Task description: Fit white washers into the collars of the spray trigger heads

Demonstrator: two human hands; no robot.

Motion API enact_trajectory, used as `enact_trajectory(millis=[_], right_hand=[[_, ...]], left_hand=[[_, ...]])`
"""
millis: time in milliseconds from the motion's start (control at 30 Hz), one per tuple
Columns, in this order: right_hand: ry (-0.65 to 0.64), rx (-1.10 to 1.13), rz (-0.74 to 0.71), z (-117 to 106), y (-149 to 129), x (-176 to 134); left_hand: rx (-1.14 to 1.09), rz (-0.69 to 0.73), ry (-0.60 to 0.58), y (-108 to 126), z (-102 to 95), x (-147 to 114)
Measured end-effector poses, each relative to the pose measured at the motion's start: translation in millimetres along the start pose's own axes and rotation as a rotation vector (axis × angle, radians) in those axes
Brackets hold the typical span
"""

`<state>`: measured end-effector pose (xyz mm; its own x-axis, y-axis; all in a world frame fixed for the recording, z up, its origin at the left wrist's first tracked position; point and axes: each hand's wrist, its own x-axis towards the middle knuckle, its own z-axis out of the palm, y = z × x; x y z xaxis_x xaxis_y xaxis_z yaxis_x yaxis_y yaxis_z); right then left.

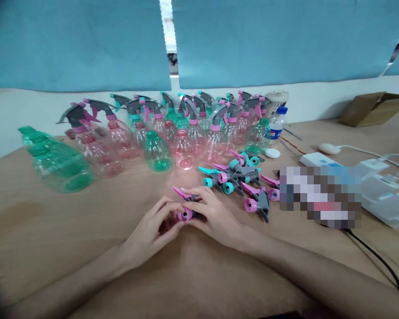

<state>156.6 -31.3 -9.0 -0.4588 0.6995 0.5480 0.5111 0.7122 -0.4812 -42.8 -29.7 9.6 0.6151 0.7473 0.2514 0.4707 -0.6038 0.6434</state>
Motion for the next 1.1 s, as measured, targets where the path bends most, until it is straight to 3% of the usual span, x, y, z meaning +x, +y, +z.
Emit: enact_trajectory(millis=[367,633,1100], right_hand=[[0.015,-0.031,-0.114,1.0,0.2,-3.6],[0.016,0.032,0.039,-0.9,2.5,-2.2],[0.033,0.05,0.048,-1.9,1.4,-0.6]], left_hand=[[0.043,0.008,-0.04,-0.2,0.8,-0.8],[0.09,0.028,-0.075,-2.6,4.3,-2.1],[0.029,-0.003,0.029,-2.9,1.1,-2.3]])
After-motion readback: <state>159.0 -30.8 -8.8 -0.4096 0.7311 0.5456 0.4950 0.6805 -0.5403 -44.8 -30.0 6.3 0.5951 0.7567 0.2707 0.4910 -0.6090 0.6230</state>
